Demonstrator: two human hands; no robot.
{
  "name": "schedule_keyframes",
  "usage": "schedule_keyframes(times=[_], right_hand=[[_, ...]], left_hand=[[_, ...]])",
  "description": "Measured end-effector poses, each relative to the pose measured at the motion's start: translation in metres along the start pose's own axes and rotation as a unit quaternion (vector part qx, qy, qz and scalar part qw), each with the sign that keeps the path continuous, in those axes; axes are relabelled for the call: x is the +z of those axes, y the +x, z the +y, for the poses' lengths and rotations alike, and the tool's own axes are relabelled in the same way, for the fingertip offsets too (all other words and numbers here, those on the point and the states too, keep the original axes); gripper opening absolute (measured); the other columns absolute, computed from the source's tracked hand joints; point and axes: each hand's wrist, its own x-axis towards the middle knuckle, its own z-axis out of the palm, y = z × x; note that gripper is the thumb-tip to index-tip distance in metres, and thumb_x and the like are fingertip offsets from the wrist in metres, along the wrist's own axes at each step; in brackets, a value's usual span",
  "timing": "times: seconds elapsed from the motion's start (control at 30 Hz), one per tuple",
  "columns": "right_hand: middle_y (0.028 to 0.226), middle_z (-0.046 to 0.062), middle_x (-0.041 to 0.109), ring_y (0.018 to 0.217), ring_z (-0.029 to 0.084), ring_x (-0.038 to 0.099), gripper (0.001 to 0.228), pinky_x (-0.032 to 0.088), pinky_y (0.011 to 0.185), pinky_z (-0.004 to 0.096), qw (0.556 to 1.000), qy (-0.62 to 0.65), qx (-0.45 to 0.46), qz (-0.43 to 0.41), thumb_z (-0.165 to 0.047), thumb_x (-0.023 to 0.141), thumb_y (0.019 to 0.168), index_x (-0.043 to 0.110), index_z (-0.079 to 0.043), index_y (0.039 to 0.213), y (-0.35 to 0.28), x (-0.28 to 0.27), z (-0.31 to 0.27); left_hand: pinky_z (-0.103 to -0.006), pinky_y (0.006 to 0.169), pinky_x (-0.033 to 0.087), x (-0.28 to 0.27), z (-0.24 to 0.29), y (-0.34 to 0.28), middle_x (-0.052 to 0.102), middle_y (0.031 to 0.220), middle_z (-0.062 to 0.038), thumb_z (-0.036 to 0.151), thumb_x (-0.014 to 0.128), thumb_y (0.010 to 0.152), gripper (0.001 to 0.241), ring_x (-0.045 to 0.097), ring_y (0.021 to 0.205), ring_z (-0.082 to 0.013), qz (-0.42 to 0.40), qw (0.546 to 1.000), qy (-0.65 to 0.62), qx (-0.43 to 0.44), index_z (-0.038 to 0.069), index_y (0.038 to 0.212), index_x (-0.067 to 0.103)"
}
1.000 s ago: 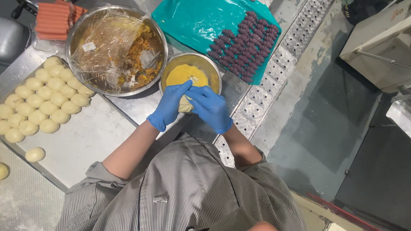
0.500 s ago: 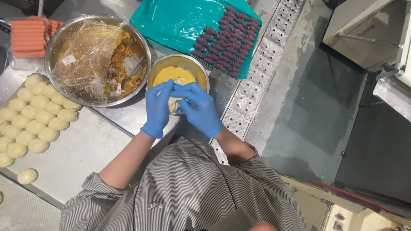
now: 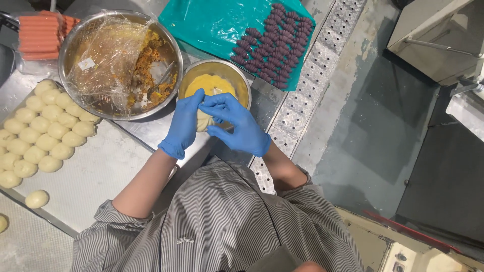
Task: Filling dough balls with a mixture and sealing them into buns.
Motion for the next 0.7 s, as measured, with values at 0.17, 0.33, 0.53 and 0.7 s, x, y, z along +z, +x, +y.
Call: schedule_keyframes(times=[0.17, 0.33, 0.53, 0.7], right_hand=[[0.132, 0.013, 0.062, 0.109, 0.027, 0.069, 0.039, 0.06, 0.092, 0.034, 0.995, -0.095, 0.037, -0.016, 0.001, 0.076, 0.092, 0.067, -0.006, 0.13, -0.005, 0.006, -0.002], [0.136, 0.014, 0.065, 0.106, 0.027, 0.069, 0.042, 0.06, 0.088, 0.036, 0.975, -0.224, 0.003, -0.01, 0.004, 0.072, 0.091, 0.07, -0.007, 0.131, 0.01, 0.005, -0.015], [0.115, 0.014, 0.061, 0.105, 0.027, 0.069, 0.037, 0.062, 0.083, 0.034, 0.99, -0.107, 0.032, 0.086, -0.001, 0.077, 0.09, 0.069, -0.007, 0.125, -0.001, 0.018, 0.005], [0.115, 0.013, 0.066, 0.102, 0.027, 0.071, 0.032, 0.06, 0.085, 0.035, 0.968, -0.233, -0.03, 0.089, 0.004, 0.073, 0.093, 0.072, -0.004, 0.124, 0.009, 0.009, 0.008]], left_hand=[[-0.0308, 0.051, 0.054, 0.012, 0.008, -0.003, 0.071, 0.082, -0.009, 0.035, 0.047, 0.103, 0.04, 0.068, 0.062, -0.0179, 0.027, 0.999, 0.004, -0.03, 0.001, 0.099, 0.069], [-0.0235, 0.072, 0.057, 0.003, -0.019, 0.012, 0.073, 0.094, -0.009, 0.032, 0.051, 0.11, 0.042, 0.07, 0.081, -0.0108, 0.064, 0.987, 0.056, 0.136, -0.004, 0.103, 0.071], [-0.0259, 0.08, 0.056, 0.014, -0.021, 0.017, 0.074, 0.093, -0.006, 0.037, 0.045, 0.111, 0.047, 0.07, 0.085, -0.0108, 0.114, 0.96, 0.123, 0.224, 0.001, 0.095, 0.071], [-0.0298, 0.089, 0.059, 0.015, -0.002, 0.015, 0.068, 0.115, -0.006, 0.041, 0.04, 0.107, 0.04, 0.07, 0.103, -0.0132, -0.001, 0.991, -0.13, -0.019, 0.01, 0.124, 0.059]])
